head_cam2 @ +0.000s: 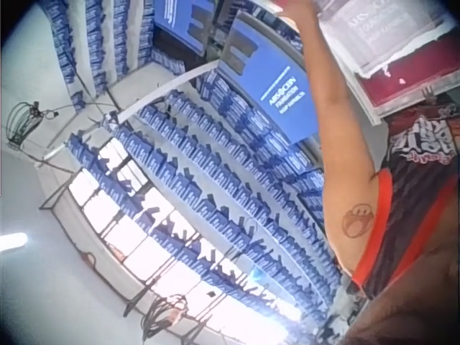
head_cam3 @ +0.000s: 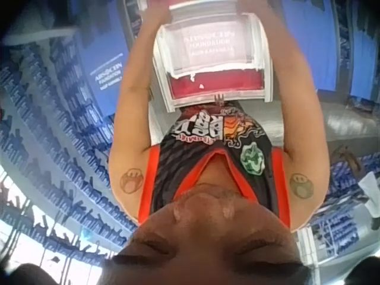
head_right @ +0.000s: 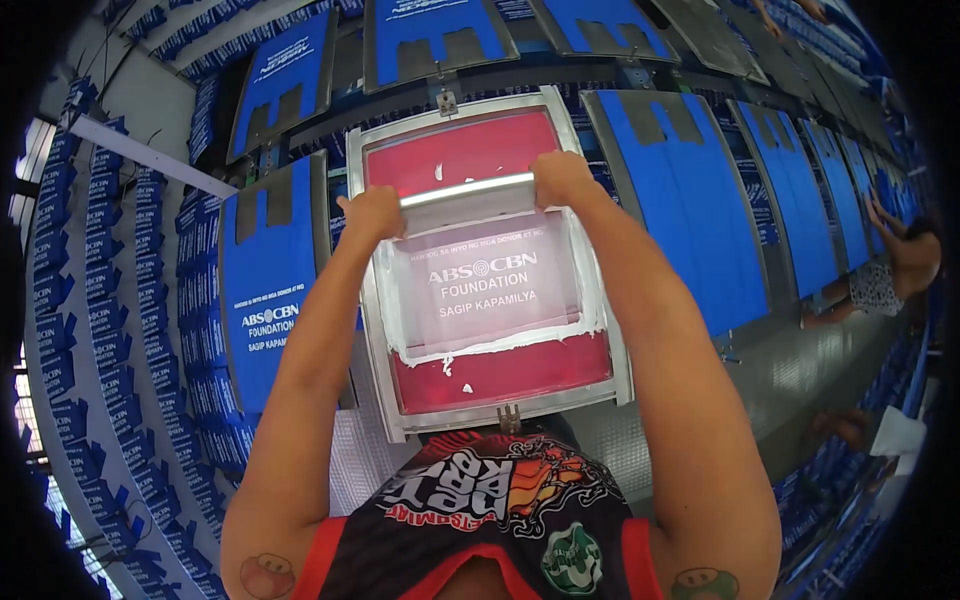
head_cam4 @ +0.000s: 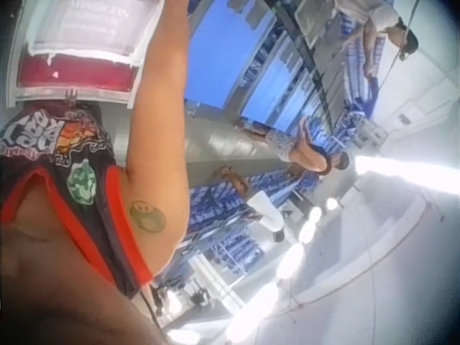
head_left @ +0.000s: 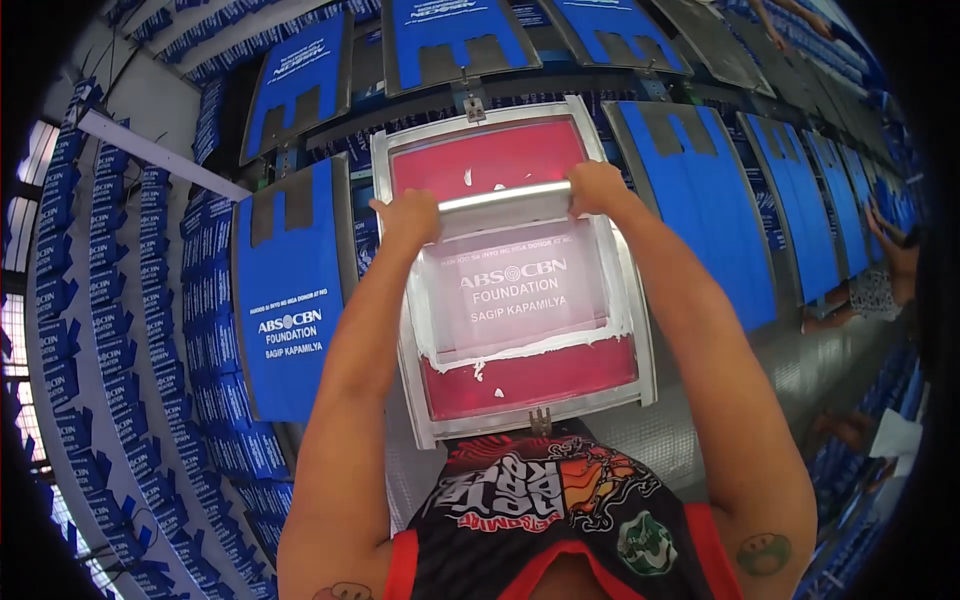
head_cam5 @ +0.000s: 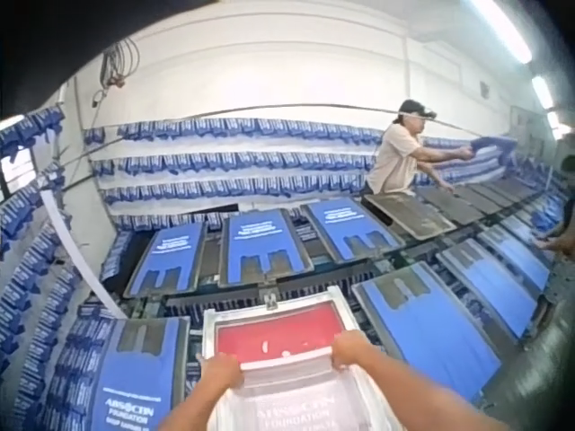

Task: Printing logos onto fabric panels using a silk screen frame and squeegee with white ink.

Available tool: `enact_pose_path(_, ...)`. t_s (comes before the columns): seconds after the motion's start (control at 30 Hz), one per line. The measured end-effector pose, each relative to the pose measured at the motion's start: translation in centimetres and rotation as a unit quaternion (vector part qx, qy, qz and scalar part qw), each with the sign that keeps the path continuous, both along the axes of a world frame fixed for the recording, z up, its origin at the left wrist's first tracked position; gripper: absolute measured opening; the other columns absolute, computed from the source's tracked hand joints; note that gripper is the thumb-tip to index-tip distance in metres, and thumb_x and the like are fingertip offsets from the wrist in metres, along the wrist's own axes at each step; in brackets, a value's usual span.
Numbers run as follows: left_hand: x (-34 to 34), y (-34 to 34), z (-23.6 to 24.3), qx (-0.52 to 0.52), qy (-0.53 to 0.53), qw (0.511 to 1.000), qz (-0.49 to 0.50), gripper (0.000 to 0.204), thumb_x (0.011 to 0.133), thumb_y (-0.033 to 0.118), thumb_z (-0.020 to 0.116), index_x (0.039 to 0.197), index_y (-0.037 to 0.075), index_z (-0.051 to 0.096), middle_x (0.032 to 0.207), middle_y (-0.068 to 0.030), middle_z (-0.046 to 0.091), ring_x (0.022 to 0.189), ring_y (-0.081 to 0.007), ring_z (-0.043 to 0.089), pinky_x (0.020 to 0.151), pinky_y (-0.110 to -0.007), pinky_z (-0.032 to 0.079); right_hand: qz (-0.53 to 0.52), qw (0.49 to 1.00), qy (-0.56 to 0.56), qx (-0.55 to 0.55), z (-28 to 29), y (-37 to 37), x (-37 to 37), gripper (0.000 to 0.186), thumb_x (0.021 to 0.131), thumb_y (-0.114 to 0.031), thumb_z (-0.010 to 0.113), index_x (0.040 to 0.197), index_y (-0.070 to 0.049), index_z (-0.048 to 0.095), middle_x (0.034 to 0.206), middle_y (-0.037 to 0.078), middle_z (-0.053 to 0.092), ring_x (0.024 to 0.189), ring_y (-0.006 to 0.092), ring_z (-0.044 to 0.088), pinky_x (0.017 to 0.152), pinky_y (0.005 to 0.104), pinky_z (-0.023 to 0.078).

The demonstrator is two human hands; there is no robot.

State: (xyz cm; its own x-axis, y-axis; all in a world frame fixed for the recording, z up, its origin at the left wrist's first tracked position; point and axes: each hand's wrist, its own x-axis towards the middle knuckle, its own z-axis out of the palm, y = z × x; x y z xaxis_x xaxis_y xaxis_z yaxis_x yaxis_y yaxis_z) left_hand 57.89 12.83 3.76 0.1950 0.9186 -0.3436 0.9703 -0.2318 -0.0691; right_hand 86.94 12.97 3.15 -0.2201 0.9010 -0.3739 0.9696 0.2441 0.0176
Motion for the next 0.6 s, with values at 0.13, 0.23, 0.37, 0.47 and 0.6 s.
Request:
enact_pose_path(0.13, 6.7, -0.3, -2.0, 0.059, -0.095, 0.99, -0.082, 0.035, 0.066, 0.026, 0.079, 0.092, 0.005, 0.07, 0.095, -0.0171, 0.068, 0.092, -0.0333, 0.065, 0.081, -0.043, 0.05, -0.001, 0.918, 0.181, 0.352, -1.1, -6.1, -0.6, 0.063, 0.06, -0.026, 0.085, 0.116, -0.015, 0.057, 0.113, 0.012, 0.057, 0.113, 0.0317, 0.049, 0.094, 0.0443, 0.04)
enact_pose_path(0.23, 4.9, 3.0, -1.2, -0.005, -0.212, 0.971, -0.114, 0.039, 0.064, 0.025, 0.079, 0.096, 0.005, 0.069, 0.096, -0.0178, 0.068, 0.093, -0.0346, 0.065, 0.083, -0.044, 0.05, -0.289, 0.847, 0.44, -0.073, -0.4, -18.7, -2.4, 0.034, 0.084, -0.035, 0.066, 0.09, -0.003, 0.066, 0.081, 0.014, 0.066, 0.077, 0.0277, 0.064, 0.071, 0.0411, 0.049)
enact_pose_path(0.37, 5.0, 5.5, 1.9, 0.021, -0.232, 0.962, -0.139, 0.045, 0.062, 0.028, 0.081, 0.102, 0.011, 0.069, 0.096, -0.0166, 0.068, 0.097, -0.0355, 0.062, 0.08, -0.046, 0.05, -0.251, 0.79, 0.432, -0.356, -8.9, -36.5, -3.7, 0.056, 0.085, -0.055, 0.06, 0.091, 0.0, 0.07, 0.084, 0.012, 0.068, 0.074, 0.0213, 0.064, 0.072, 0.0332, 0.051)
enact_pose_path(0.47, 6.5, 4.0, 1.8, 0.007, -0.197, 0.976, -0.094, 0.047, 0.062, 0.027, 0.081, 0.105, 0.014, 0.069, 0.097, -0.0153, 0.068, 0.097, -0.0357, 0.062, 0.081, -0.046, 0.049, -0.445, 0.6, 0.569, -0.345, -8.3, -38.3, -7.5, 0.039, 0.088, -0.033, 0.065, 0.098, 0.004, 0.068, 0.091, 0.011, 0.068, 0.077, 0.0157, 0.065, 0.069, 0.0287, 0.052)
enact_pose_path(0.6, 7.1, 1.9, 0.6, 0.033, -0.167, 0.982, -0.08, 0.042, 0.067, 0.025, 0.075, 0.108, 0.015, 0.068, 0.105, -0.0129, 0.067, 0.099, -0.0326, 0.063, 0.084, -0.046, 0.05, -0.482, 0.641, 0.539, -0.258, -6.7, -38.6, -7.8, 0.027, 0.089, -0.018, 0.065, 0.099, 0.007, 0.066, 0.085, 0.009, 0.069, 0.071, 0.012, 0.065, 0.062, 0.0227, 0.051)
